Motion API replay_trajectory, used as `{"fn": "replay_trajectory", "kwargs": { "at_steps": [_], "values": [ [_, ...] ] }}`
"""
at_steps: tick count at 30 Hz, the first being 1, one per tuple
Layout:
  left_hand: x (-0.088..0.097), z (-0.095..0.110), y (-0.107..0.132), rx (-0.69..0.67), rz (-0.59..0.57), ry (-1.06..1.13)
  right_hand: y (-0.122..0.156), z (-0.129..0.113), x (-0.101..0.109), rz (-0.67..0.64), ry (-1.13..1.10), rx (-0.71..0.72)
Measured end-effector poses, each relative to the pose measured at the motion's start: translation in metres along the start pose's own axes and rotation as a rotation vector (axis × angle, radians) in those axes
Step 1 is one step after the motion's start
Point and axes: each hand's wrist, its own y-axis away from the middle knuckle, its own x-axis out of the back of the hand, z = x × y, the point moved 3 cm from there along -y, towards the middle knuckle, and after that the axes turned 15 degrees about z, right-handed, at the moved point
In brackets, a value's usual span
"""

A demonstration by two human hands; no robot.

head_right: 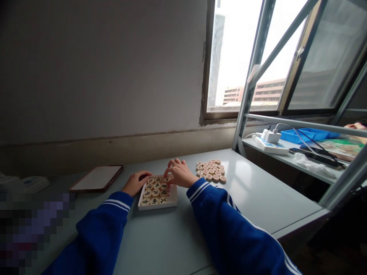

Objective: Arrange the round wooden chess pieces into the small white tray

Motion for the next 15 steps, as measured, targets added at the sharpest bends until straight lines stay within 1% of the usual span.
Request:
{"fn": "replay_trajectory", "kwargs": {
  "at_steps": [3,5,7,9,10,13,15],
  "values": [
    [0.0,-0.001,0.0,0.004,0.007,-0.003,-0.002,0.005,0.005,0.018,-0.011,0.007],
    [0.0,-0.001,0.0,0.004,0.011,-0.004,-0.003,0.011,0.012,0.075,-0.021,-0.003],
    [0.0,-0.001,0.0,0.005,0.011,-0.008,-0.001,0.022,0.021,0.144,-0.004,-0.058],
    [0.0,-0.001,0.0,0.01,0.01,-0.013,0.004,0.04,0.027,0.171,0.055,-0.153],
    [0.0,-0.001,0.0,0.012,0.008,-0.013,0.008,0.05,0.029,0.154,0.097,-0.209],
    [0.0,-0.001,0.0,0.013,-0.003,-0.018,0.023,0.08,0.026,0.035,0.203,-0.353],
    [0.0,-0.001,0.0,0.011,-0.005,-0.024,0.028,0.091,0.025,-0.002,0.21,-0.401]
  ]
}}
